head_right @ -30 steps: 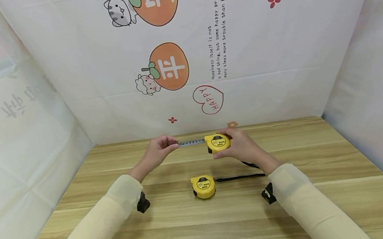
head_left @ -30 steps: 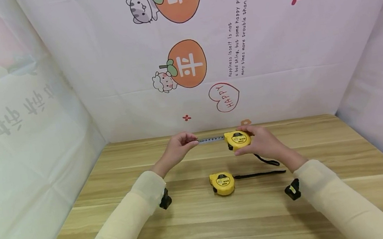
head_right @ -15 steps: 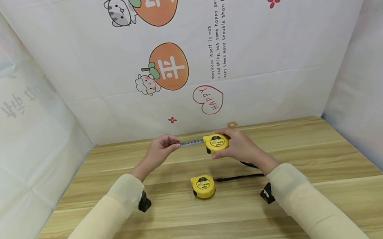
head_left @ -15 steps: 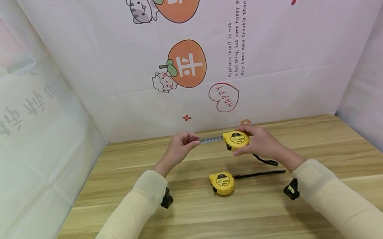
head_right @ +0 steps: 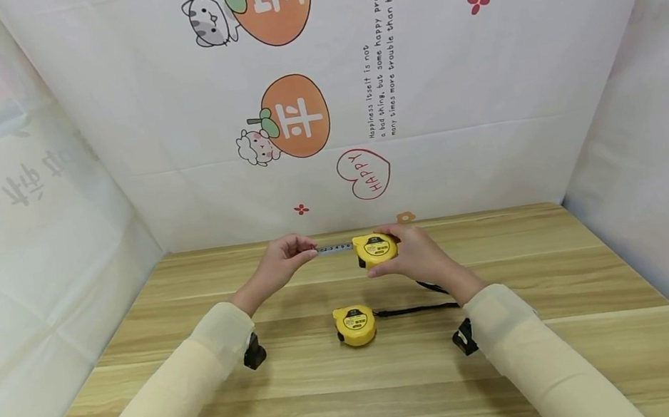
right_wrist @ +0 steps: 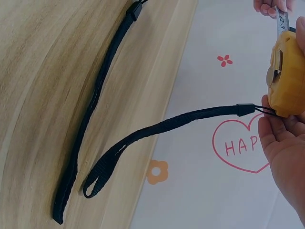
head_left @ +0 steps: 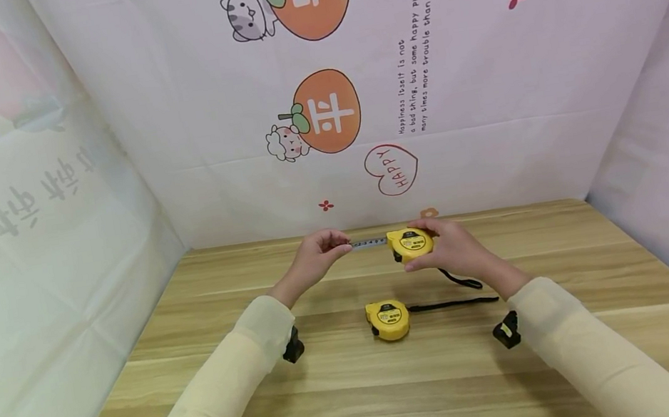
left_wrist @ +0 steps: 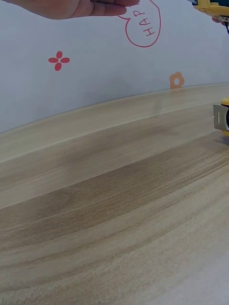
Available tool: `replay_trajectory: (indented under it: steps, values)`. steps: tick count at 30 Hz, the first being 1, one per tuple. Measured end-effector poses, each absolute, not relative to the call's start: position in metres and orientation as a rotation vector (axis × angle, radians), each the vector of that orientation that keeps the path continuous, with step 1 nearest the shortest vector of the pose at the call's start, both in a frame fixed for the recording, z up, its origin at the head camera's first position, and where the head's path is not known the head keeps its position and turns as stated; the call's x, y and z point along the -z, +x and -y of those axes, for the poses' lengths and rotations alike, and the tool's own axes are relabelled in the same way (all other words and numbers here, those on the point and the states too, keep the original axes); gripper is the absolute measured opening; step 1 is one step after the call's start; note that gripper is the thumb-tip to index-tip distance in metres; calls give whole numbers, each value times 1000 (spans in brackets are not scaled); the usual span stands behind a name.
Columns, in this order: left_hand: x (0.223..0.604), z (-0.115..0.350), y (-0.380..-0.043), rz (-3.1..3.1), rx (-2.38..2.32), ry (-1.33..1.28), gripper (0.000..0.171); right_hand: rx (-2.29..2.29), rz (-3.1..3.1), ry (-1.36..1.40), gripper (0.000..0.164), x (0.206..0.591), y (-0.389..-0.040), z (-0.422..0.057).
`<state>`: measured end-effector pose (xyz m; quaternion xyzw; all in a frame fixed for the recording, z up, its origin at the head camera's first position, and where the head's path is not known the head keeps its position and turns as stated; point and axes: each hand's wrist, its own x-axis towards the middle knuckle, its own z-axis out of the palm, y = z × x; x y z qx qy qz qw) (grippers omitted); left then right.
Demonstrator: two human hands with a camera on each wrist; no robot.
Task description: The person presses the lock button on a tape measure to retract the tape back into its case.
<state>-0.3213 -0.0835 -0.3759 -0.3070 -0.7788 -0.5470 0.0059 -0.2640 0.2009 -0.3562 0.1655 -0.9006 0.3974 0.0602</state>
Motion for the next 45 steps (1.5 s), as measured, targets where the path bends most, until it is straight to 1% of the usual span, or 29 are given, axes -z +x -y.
replay_trajectory:
  steps: [7, 20, 30, 37, 45]
  values:
    - [376, 83, -321, 2431, 1727, -964, 14, -1212, 2716, 518, 90, 355, -262, -199]
    - [376, 79, -319, 2426, 1720, -949, 12, -1198, 2698, 541, 85, 352, -260, -196]
    - [373, 77, -317, 2421, 1722, -957, 12, -1201, 2701, 544, 89, 352, -261, -195]
    - [373, 75, -318, 2415, 1716, -953, 13, -1178, 2683, 565, 82, 351, -262, -194]
    - [374, 72, -319, 2412, 1719, -962, 14, -1165, 2690, 573, 85, 351, -263, -192]
